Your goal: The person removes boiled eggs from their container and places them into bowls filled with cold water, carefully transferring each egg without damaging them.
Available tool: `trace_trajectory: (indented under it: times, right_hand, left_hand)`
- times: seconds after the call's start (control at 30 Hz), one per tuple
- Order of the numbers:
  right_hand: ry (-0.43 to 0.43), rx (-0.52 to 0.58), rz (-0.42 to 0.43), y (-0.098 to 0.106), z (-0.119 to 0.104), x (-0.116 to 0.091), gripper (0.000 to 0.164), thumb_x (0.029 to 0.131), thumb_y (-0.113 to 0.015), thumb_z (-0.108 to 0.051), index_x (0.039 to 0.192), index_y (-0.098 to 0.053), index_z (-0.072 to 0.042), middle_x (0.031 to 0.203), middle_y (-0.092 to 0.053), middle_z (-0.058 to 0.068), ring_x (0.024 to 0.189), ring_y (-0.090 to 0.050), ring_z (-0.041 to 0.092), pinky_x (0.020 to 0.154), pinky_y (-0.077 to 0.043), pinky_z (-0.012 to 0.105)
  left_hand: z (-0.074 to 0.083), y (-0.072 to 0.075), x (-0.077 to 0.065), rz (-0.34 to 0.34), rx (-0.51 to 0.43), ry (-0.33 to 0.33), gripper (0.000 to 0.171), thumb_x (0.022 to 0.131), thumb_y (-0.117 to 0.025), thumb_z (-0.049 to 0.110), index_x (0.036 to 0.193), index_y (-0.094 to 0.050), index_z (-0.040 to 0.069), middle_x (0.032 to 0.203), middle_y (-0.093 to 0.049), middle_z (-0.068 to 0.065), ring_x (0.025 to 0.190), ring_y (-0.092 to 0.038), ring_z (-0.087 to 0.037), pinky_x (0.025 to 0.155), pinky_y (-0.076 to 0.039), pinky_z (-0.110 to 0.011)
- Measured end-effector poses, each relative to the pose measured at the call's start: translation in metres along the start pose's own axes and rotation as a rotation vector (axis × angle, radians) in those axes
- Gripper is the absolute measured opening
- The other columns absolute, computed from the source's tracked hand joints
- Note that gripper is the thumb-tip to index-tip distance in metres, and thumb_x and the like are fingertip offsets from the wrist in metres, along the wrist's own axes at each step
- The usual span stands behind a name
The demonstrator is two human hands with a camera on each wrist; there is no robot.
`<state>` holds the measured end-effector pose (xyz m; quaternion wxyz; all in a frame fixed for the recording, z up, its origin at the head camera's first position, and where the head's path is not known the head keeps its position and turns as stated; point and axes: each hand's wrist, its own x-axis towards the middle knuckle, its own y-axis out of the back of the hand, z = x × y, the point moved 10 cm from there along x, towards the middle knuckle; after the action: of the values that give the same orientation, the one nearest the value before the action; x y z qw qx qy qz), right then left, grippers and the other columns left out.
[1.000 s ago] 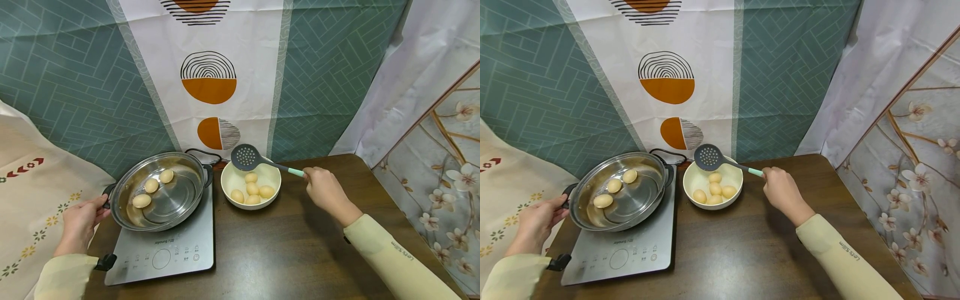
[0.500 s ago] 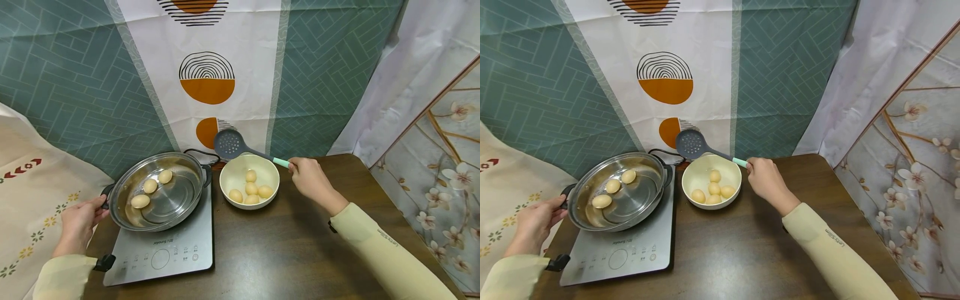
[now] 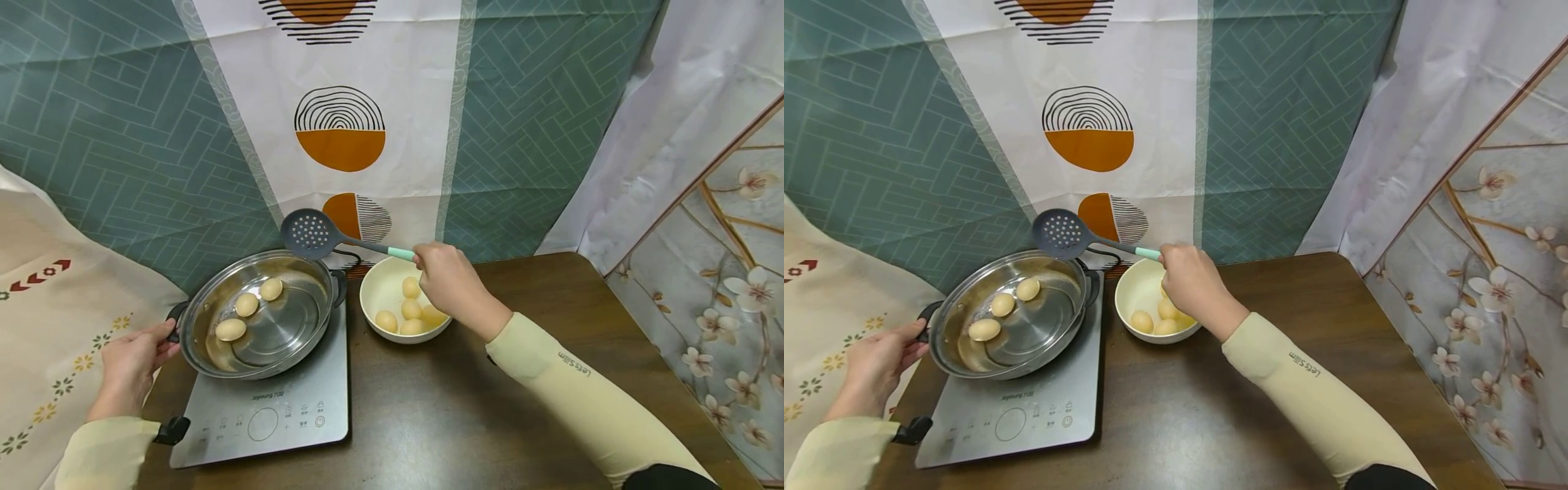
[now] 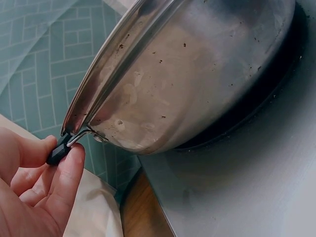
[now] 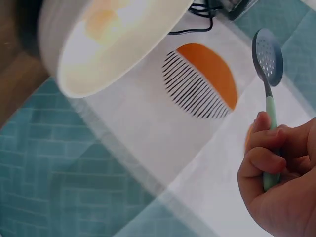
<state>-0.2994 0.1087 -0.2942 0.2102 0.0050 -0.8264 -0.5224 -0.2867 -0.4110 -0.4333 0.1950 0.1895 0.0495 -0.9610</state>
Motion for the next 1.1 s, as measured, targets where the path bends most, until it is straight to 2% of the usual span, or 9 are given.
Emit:
trace_trajectory:
  times: [0.4, 0.53, 0.63, 0.77, 0.9, 1.1]
  right_hand:
    - [0.131, -0.179, 0.047, -0.014, -0.046, 0.010, 0.011, 0.091, -0.055, -0.009, 0.084, -0.063, -0.008, 0.075, -0.059, 0.004, 0.065, -0.059, 0.020, 0.053, -0.052, 0.032]
    - [0.222, -0.278, 0.102, -0.019, -0.067, 0.010, 0.003, 0.086, -0.058, -0.006, 0.086, -0.060, -0.007, 0.077, -0.058, 0.005, 0.067, -0.059, 0.020, 0.053, -0.053, 0.030]
    - [0.303, -0.370, 0.169, -0.023, -0.085, 0.009, 0.008, 0.085, -0.056, -0.002, 0.091, -0.061, -0.004, 0.079, -0.059, 0.006, 0.068, -0.059, 0.019, 0.054, -0.055, 0.027]
    - [0.375, -0.484, 0.248, -0.029, -0.104, 0.008, 0.011, 0.089, -0.051, -0.001, 0.091, -0.062, -0.002, 0.078, -0.059, 0.006, 0.068, -0.057, 0.018, 0.055, -0.055, 0.026]
    - [0.398, -0.553, 0.277, -0.038, -0.112, 0.006, 0.011, 0.088, -0.051, -0.004, 0.089, -0.062, -0.003, 0.074, -0.057, 0.006, 0.065, -0.054, 0.017, 0.052, -0.053, 0.025]
    - [0.383, -0.606, 0.293, -0.052, -0.113, 0.005, 0.014, 0.089, -0.048, -0.005, 0.084, -0.061, -0.005, 0.071, -0.056, 0.004, 0.062, -0.054, 0.015, 0.047, -0.049, 0.023]
  left_hand:
    - [0.004, -0.007, 0.001, -0.015, -0.003, -0.022, 0.003, 0.080, -0.075, 0.016, 0.078, -0.076, 0.018, 0.066, -0.069, 0.001, 0.056, -0.068, -0.014, 0.058, -0.060, -0.027]
    - [0.005, -0.007, 0.002, -0.007, -0.002, -0.025, 0.004, 0.080, -0.075, 0.016, 0.076, -0.076, 0.018, 0.066, -0.069, 0.001, 0.056, -0.068, -0.014, 0.058, -0.060, -0.027]
    - [0.004, -0.007, 0.003, 0.005, -0.005, -0.020, 0.006, 0.079, -0.075, 0.017, 0.073, -0.075, 0.018, 0.066, -0.068, 0.001, 0.056, -0.068, -0.014, 0.058, -0.060, -0.027]
    - [0.002, -0.008, 0.003, 0.010, -0.007, -0.014, 0.005, 0.078, -0.076, 0.017, 0.074, -0.075, 0.018, 0.067, -0.068, 0.002, 0.056, -0.067, -0.014, 0.058, -0.060, -0.027]
    - [0.001, -0.007, 0.004, -0.003, -0.015, -0.012, 0.007, 0.080, -0.075, 0.016, 0.073, -0.075, 0.018, 0.068, -0.068, 0.001, 0.056, -0.067, -0.014, 0.060, -0.060, -0.027]
    - [-0.003, 0.001, 0.003, 0.019, 0.013, -0.012, 0.007, 0.079, -0.075, 0.016, 0.073, -0.075, 0.020, 0.067, -0.068, 0.003, 0.056, -0.067, -0.013, 0.058, -0.060, -0.026]
